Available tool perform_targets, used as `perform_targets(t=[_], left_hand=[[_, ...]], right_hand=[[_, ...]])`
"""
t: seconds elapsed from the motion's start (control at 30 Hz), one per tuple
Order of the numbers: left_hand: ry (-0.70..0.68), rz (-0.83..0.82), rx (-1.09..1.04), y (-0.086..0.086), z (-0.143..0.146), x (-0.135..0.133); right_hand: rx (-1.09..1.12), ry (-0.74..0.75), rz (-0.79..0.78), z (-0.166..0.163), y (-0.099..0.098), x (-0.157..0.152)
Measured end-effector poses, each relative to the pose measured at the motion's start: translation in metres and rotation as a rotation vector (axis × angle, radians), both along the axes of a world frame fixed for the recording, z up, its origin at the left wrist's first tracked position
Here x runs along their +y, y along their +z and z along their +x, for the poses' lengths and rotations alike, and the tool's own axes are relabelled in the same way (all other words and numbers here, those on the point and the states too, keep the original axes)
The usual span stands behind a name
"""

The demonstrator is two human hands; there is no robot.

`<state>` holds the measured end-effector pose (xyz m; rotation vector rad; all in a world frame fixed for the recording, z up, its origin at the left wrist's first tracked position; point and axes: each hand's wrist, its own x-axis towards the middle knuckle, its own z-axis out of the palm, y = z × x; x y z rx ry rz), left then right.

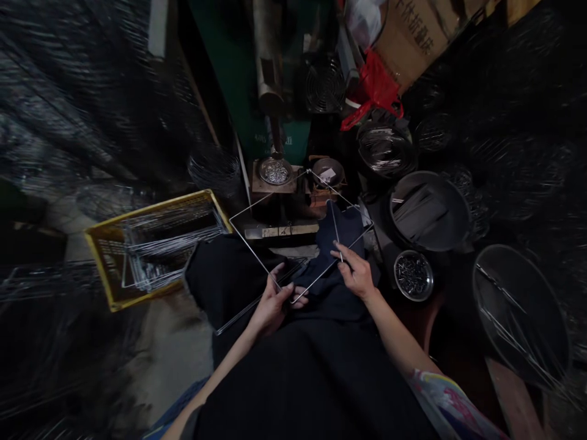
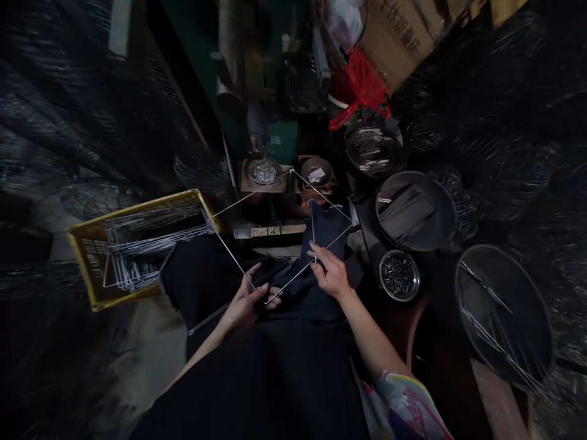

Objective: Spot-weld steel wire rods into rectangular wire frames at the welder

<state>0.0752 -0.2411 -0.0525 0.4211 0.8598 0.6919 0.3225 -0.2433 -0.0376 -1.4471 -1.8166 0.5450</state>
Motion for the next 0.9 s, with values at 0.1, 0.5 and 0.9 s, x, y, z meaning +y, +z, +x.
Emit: perform_targets(t=[0.1,0.5,0.9], left_hand=[[-0.008,-0.003,0.012,0.001,-0.006,0.0],[-0.04,0.078,0.107,0.005,-0.076,-0.018],[-0.027,0.103,0.083,0.015,-0.101,-0.042]], right_hand=[[-0.057,0.072,0.038,-0.011,0.004,-0.01],[-0.252,0.105,0.03,-0.03,0.045,0.018],[-0.168,0.226,-0.083,-0.073,0.032,0.041]])
